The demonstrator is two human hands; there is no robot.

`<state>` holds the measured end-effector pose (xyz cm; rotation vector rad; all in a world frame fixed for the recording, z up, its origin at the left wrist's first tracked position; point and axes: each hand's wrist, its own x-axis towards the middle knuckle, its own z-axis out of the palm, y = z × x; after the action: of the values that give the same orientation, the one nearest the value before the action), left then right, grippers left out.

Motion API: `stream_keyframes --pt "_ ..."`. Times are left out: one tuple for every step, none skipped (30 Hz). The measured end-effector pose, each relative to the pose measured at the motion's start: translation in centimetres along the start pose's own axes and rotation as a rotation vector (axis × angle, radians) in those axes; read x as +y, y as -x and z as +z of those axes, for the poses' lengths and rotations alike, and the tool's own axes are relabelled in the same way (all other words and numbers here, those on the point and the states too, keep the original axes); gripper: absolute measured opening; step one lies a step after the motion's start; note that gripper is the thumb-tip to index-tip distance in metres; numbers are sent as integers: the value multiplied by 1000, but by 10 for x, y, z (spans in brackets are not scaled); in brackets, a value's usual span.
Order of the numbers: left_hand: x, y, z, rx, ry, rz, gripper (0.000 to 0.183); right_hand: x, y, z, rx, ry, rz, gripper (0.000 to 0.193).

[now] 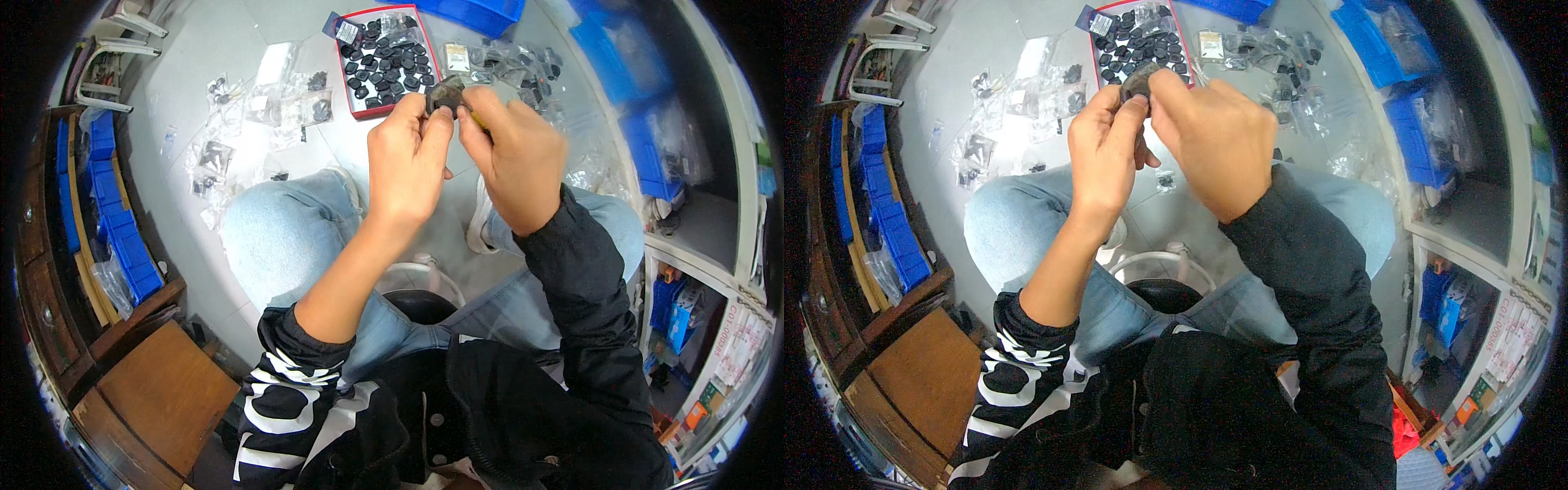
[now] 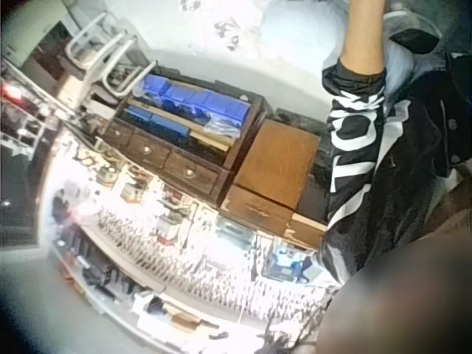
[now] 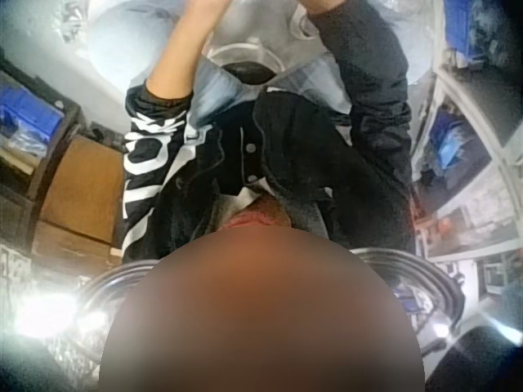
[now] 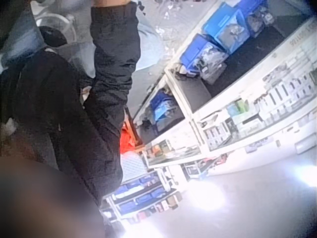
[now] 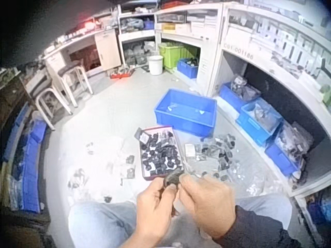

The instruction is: The person unpacks small black electronic components from plastic bags, places them into a red tray, and uses a yellow utility knife to trim or modify one component. The person handles multiple components one at a time and organizes them on the floor.

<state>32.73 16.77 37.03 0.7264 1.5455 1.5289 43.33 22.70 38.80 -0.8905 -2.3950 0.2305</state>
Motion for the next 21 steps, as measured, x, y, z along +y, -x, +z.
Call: stream_keyframes --pt "0 0 0 -11 2 -15 19 0 0 0 17 -1 50 10" --pt "0 0 0 -14 0 -24 19 -1 0 0 22 -14 69 10" --pt "0 0 1 -25 0 -23 19 -1 0 0 48 -27 134 10" --pt "-1 0 0 -15 -4 -35 19 -1 0 1 16 -19 62 10" --pt "-1 0 0 -13 -8 -38 19 -2 0 1 5 -14 37 10" --pt "-1 -1 0 -5 -20 -37 19 -2 0 1 -5 -26 -22 10" --pt "-1 -1 0 -13 -4 -34 19 -2 0 1 1 -24 12 10" --pt "-1 -1 0 -20 3 -29 18 -2 0 1 8 -36 17 10" --pt "-2 -1 1 -29 6 -33 18 -2 0 1 16 -44 38 10" --pt "-2 -1 1 -22 1 -18 18 -1 0 1 9 -42 39 10" --pt "-2 -1 1 -15 -9 -15 18 -1 0 1 2 -38 55 10" --pt "-2 0 1 -12 -26 -18 18 -1 0 1 9 -36 79 10" --pt "-1 0 1 -4 -23 -16 17 -1 0 1 -8 -25 59 10" --pt "-1 1 1 -2 -27 -21 17 -1 -1 0 -11 -16 48 10" --pt "-1 1 1 8 -31 -10 17 -2 -1 0 -26 -25 3 10" --pt "-1 2 1 -3 -20 -17 17 -2 -2 0 -10 -10 73 10" --pt "-1 2 2 -7 -8 -8 17 -3 -2 0 -9 -11 108 10" --pt "-1 2 2 -14 -2 -15 17 -3 -2 0 13 15 201 10" --pt "-2 1 2 -4 -4 7 17 -4 -2 0 -4 -10 125 10" --pt "-2 1 2 4 -12 13 17 -5 -1 0 0 -8 105 10" --pt "-2 1 2 14 -25 29 17 -5 0 0 -25 -21 57 10"
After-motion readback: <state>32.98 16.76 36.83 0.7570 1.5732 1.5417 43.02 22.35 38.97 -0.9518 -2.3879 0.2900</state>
